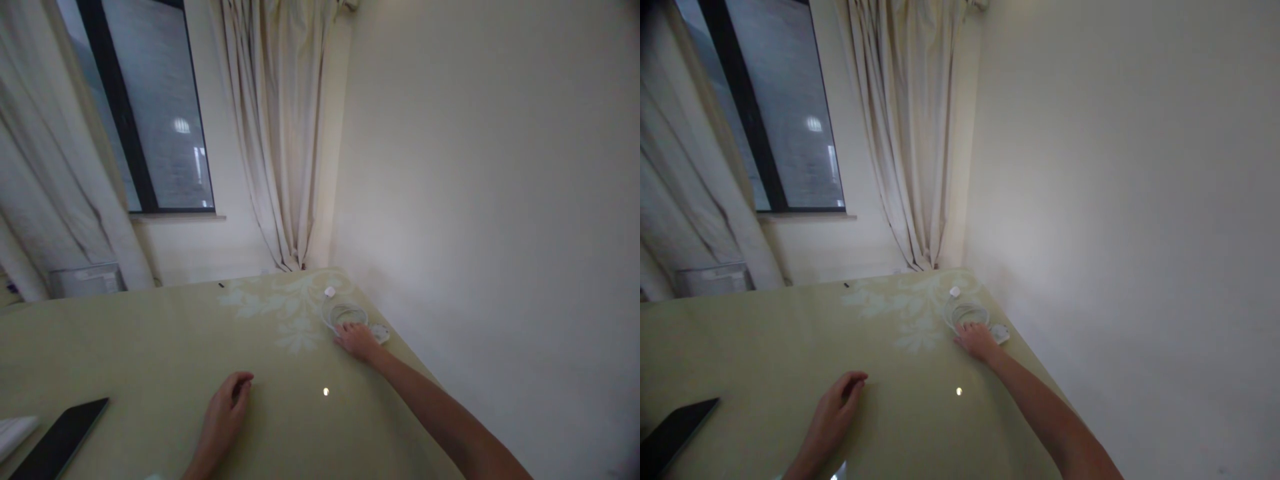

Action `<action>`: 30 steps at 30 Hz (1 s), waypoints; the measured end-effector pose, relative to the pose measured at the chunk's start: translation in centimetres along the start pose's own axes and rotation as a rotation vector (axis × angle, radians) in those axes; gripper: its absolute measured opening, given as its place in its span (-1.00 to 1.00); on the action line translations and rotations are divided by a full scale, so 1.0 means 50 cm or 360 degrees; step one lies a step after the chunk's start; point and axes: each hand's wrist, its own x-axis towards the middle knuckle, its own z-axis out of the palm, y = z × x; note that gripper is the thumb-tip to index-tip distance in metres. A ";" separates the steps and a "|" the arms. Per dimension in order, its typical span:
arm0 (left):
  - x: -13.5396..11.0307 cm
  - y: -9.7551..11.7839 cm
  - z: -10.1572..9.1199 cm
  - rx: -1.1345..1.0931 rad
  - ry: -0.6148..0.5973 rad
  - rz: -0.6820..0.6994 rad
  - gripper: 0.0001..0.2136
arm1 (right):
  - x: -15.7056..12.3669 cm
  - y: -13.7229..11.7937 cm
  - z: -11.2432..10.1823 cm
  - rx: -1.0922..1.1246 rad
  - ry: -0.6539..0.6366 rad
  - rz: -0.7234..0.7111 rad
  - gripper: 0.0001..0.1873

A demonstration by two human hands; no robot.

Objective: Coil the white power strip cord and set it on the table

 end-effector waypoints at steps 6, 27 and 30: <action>-0.007 -0.003 0.000 0.0014 -0.0012 0.0009 -0.73 | -0.010 -0.068 -0.011 0.0119 0.0319 0.0105 -0.34; 0.026 0.029 0.043 0.0392 0.0014 0.0009 -0.59 | -0.028 -0.383 -0.002 0.0899 0.0515 -0.0215 -0.82; 0.021 0.034 0.079 0.0413 -0.0129 0.0102 -0.58 | -0.031 -0.382 0.003 0.1057 0.0510 -0.0121 -0.83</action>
